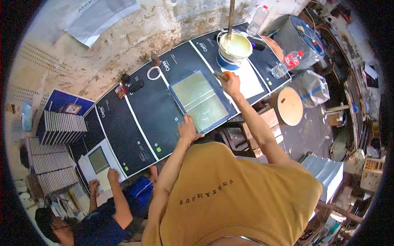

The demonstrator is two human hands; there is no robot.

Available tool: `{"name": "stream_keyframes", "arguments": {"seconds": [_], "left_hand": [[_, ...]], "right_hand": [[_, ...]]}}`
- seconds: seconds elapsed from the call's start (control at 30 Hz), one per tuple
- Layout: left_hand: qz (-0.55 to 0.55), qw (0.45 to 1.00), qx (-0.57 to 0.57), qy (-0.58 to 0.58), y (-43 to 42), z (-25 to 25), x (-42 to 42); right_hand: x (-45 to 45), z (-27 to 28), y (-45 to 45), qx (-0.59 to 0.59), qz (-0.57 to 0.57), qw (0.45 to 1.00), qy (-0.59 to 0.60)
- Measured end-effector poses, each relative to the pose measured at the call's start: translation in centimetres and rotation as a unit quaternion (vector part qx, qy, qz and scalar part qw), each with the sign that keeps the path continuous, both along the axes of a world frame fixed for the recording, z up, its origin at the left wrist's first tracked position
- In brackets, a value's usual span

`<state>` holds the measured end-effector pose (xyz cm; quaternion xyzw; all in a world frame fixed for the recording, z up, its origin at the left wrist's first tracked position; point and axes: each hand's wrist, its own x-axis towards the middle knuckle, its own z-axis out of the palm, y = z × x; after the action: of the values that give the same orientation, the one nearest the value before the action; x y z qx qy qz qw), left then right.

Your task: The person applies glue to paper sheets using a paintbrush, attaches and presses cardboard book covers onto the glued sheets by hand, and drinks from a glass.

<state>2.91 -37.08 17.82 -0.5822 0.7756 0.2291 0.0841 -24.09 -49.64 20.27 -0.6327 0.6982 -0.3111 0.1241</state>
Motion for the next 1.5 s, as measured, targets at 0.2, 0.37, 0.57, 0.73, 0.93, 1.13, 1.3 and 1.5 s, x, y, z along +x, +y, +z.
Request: {"name": "stream_keyframes", "arguments": {"seconds": [0.2,0.37,0.57,0.73,0.93,1.13,1.3,1.5], "left_hand": [[0.024,0.999,0.010,-0.021,-0.3,0.5,-1.3],[0.081,0.996,0.040,-0.021,-0.5,-0.4,-2.4],[0.107,0.992,0.002,-0.061,0.2,-1.3,-3.0],[0.124,0.991,0.016,-0.058,-0.1,-1.1,-3.2],[0.114,0.992,0.021,-0.054,-0.1,-0.8,-3.4],[0.251,0.937,-0.092,0.227,-8.5,-0.5,7.1],[0.090,0.961,0.032,0.260,-22.7,1.8,5.4],[0.037,0.930,0.349,0.111,-27.0,0.4,-2.2]], "right_hand": [[1.5,-4.6,-8.3,0.167,0.040,0.982,0.074],[0.9,-2.2,-13.1,-0.040,0.152,0.983,0.099],[3.0,-1.3,-18.4,-0.101,0.214,0.968,0.088],[11.8,-1.4,-18.8,0.062,0.608,0.790,0.041],[18.9,2.5,-19.7,-0.093,0.459,0.878,0.099],[10.8,8.8,-10.9,-0.186,0.416,0.888,-0.058],[9.1,5.8,-1.5,0.098,0.571,0.815,0.035],[16.1,-2.1,-0.6,-0.013,0.356,0.924,0.138]]}}
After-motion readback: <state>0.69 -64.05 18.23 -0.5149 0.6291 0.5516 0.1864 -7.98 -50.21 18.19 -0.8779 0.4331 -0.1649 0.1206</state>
